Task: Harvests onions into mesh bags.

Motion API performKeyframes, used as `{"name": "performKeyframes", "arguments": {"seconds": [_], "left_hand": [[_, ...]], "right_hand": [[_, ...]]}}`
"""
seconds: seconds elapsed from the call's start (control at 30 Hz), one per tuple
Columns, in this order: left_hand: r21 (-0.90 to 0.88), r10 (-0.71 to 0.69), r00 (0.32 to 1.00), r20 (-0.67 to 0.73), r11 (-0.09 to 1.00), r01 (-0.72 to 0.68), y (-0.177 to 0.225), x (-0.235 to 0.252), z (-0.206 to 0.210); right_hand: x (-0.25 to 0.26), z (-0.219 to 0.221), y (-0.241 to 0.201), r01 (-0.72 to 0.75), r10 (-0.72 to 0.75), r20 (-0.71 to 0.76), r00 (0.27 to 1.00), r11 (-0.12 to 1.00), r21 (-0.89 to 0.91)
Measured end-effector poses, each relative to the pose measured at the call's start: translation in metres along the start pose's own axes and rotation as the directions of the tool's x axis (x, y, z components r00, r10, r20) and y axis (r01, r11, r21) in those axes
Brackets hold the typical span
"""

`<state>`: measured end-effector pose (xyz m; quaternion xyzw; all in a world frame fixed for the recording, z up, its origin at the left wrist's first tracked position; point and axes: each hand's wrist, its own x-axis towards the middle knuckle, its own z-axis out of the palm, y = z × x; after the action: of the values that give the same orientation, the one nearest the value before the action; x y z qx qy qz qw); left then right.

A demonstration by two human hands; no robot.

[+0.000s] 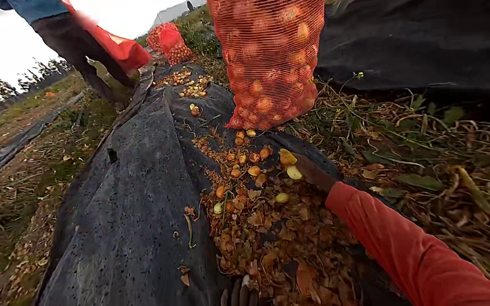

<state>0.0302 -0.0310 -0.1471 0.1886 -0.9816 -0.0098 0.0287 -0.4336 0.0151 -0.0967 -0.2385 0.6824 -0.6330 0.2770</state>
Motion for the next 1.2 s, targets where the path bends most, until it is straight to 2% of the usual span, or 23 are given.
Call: {"name": "performKeyframes", "arguments": {"seconds": [0.07,0.1,0.13,0.17,0.2,0.23,0.27,0.3,0.33,0.37,0.4,0.43,0.5,0.57,0.6,0.67,0.7,0.73,0.8,0.9,1.0,1.13,1.2], "left_hand": [[0.002,0.039,0.997,-0.064,0.999,-0.039,-0.005,0.0,0.005],[0.006,0.043,0.997,-0.063,0.999,-0.042,-0.005,0.0,0.003],[0.007,0.044,0.997,-0.058,0.999,-0.044,-0.005,0.0,0.001],[0.002,0.043,0.998,-0.051,0.999,-0.043,-0.004,0.001,0.0],[-0.006,0.044,0.998,-0.047,0.999,-0.045,-0.005,0.003,0.0],[-0.013,0.045,0.998,-0.036,0.999,-0.045,-0.006,0.003,0.001],[-0.021,0.038,0.999,-0.022,0.999,-0.039,-0.006,0.002,0.0],[-0.036,0.031,1.0,-0.005,0.999,-0.031,-0.004,0.001,-0.001],[-0.036,0.026,1.0,0.004,0.999,-0.026,-0.003,0.001,-0.003],[-0.022,0.027,1.0,0.002,0.999,-0.027,-0.003,0.002,-0.003],[-0.005,0.032,0.999,-0.014,0.999,-0.032,-0.004,0.003,-0.003],[0.006,0.035,0.999,-0.027,0.999,-0.035,-0.006,0.004,-0.001],[0.009,0.032,0.999,-0.022,0.999,-0.032,-0.007,0.004,0.0],[-0.004,0.016,1.0,0.011,1.0,-0.016,-0.004,0.004,-0.003],[-0.005,0.012,1.0,0.023,1.0,-0.012,-0.003,0.004,-0.004],[-0.002,0.016,1.0,0.009,1.0,-0.016,-0.006,0.005,-0.003],[-0.002,0.021,1.0,-0.011,1.0,-0.021,-0.006,0.005,-0.001],[-0.005,0.021,1.0,-0.022,1.0,-0.021,-0.005,0.005,0.0],[0.004,0.027,0.998,-0.049,1.0,-0.026,-0.004,0.002,0.001],[0.005,0.025,0.999,-0.048,1.0,-0.025,-0.003,0.004,0.0],[0.002,0.003,1.0,-0.021,1.0,-0.003,-0.002,0.003,-0.001],[0.015,0.0,0.999,-0.05,1.0,0.001,-0.001,0.001,0.002],[0.012,-0.004,0.999,-0.039,1.0,0.005,0.0,0.001,0.001]], "right_hand": [[-0.033,0.016,-0.029,-0.002,-0.018,0.121,0.993,0.987,0.162],[-0.068,0.029,-0.05,0.018,-0.056,0.254,0.966,0.988,0.151],[-0.108,0.042,-0.071,0.051,-0.095,0.43,0.898,0.992,0.113],[-0.138,0.053,-0.082,0.088,-0.122,0.637,0.761,0.993,0.084],[-0.156,0.062,-0.085,0.163,-0.139,0.777,0.613,0.985,0.048],[-0.158,0.068,-0.084,0.27,-0.13,0.835,0.534,0.963,-0.023],[-0.147,0.069,-0.077,0.342,-0.064,0.835,0.547,0.927,-0.154],[-0.126,0.071,-0.065,0.382,0.037,0.756,0.653,0.846,-0.371],[-0.102,0.073,-0.05,0.406,0.114,0.642,0.758,0.688,-0.601],[-0.082,0.077,-0.036,0.386,0.189,0.536,0.823,0.507,-0.771],[-0.067,0.081,-0.021,0.359,0.243,0.46,0.854,0.366,-0.859],[-0.056,0.084,-0.009,0.341,0.269,0.415,0.869,0.282,-0.897],[-0.044,0.085,0.007,0.298,0.278,0.367,0.888,0.261,-0.918],[-0.026,0.073,0.021,0.249,0.292,0.344,0.892,0.317,-0.915],[-0.018,0.066,0.026,0.234,0.254,0.343,0.904,0.378,-0.896],[-0.007,0.062,0.019,0.19,0.11,0.308,0.945,0.582,-0.791],[-0.004,0.067,0.007,0.188,0.035,0.277,0.96,0.651,-0.735],[-0.001,0.077,-0.01,0.204,-0.018,0.261,0.965,0.675,-0.709],[0.007,0.109,-0.041,0.239,0.004,0.299,0.954,0.589,-0.772],[0.009,0.161,-0.07,0.296,0.236,0.374,0.897,0.309,-0.904],[0.008,0.194,-0.054,0.406,0.409,0.407,0.817,0.092,-0.909],[-0.002,0.213,-0.03,0.447,0.453,0.406,0.794,0.017,-0.894],[-0.004,0.211,-0.025,0.431,0.459,0.392,0.797,0.022,-0.902]]}}
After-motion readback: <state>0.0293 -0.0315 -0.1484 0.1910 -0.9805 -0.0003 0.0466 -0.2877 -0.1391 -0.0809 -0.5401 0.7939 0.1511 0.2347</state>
